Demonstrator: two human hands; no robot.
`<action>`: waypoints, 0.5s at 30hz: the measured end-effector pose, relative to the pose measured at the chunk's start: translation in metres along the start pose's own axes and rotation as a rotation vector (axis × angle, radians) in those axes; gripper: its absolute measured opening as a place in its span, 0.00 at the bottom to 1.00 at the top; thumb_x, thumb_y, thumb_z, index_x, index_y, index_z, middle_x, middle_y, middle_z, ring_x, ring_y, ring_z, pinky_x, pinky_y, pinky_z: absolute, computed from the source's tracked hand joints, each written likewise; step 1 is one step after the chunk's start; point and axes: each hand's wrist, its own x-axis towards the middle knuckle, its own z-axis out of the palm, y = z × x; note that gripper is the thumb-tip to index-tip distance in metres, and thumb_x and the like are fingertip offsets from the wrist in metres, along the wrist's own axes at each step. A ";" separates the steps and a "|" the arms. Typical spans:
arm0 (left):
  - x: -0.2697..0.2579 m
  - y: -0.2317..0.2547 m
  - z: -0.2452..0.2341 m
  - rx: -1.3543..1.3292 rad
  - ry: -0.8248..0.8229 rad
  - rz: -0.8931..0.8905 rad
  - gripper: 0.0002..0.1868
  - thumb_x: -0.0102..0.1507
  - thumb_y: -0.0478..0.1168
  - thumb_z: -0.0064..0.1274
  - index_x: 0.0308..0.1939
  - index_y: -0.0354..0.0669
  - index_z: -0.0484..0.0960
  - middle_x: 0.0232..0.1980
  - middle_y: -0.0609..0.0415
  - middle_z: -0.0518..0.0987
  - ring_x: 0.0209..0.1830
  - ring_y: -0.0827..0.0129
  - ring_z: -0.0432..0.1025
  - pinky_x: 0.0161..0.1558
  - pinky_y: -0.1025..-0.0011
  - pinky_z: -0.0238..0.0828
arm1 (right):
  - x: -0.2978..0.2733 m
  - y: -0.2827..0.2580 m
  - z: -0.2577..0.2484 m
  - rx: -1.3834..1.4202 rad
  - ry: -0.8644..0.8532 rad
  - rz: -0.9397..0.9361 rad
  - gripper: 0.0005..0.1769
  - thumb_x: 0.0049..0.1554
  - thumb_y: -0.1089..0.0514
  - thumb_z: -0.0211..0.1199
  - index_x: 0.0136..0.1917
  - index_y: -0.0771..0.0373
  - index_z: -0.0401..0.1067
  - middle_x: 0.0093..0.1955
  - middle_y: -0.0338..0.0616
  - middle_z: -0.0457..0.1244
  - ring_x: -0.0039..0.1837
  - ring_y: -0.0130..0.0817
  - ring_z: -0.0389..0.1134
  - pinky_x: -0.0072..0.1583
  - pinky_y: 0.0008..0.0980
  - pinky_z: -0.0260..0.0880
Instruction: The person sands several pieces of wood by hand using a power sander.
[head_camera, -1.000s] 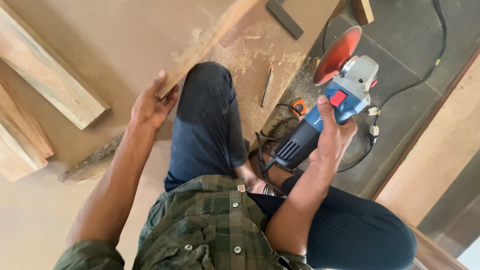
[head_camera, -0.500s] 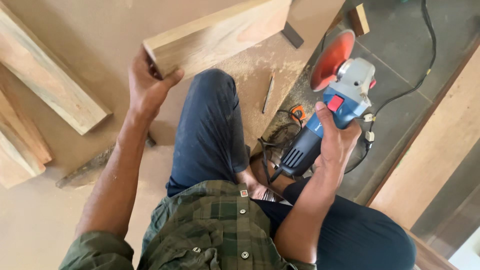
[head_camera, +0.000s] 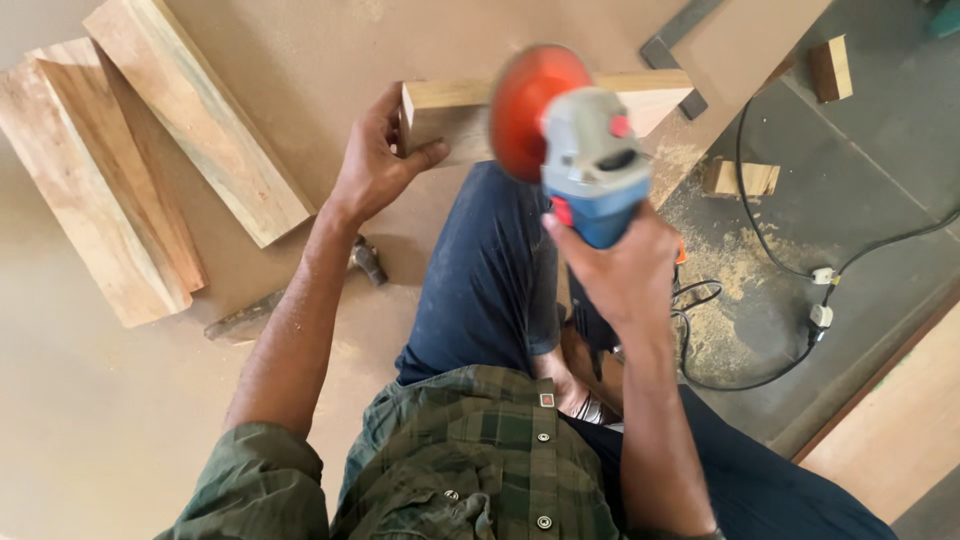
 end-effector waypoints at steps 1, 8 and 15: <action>0.002 -0.001 0.000 -0.043 -0.007 -0.013 0.26 0.64 0.31 0.64 0.64 0.36 0.72 0.53 0.52 0.82 0.51 0.72 0.77 0.52 0.70 0.80 | 0.004 -0.005 0.003 0.009 -0.012 -0.005 0.25 0.50 0.52 0.77 0.53 0.71 0.74 0.45 0.53 0.72 0.47 0.40 0.78 0.51 0.37 0.77; 0.015 -0.003 -0.002 -0.104 -0.002 -0.057 0.24 0.65 0.28 0.59 0.63 0.37 0.71 0.49 0.52 0.82 0.43 0.73 0.79 0.41 0.74 0.83 | 0.036 -0.021 0.016 -0.063 -0.080 -0.081 0.28 0.50 0.49 0.77 0.53 0.73 0.75 0.43 0.58 0.72 0.47 0.51 0.77 0.49 0.42 0.77; 0.022 -0.001 -0.001 -0.048 0.014 -0.091 0.27 0.61 0.24 0.58 0.64 0.37 0.70 0.49 0.52 0.81 0.41 0.72 0.79 0.39 0.73 0.85 | 0.050 -0.015 0.026 -0.108 -0.180 -0.080 0.35 0.50 0.43 0.77 0.57 0.73 0.71 0.42 0.59 0.71 0.43 0.50 0.77 0.46 0.42 0.77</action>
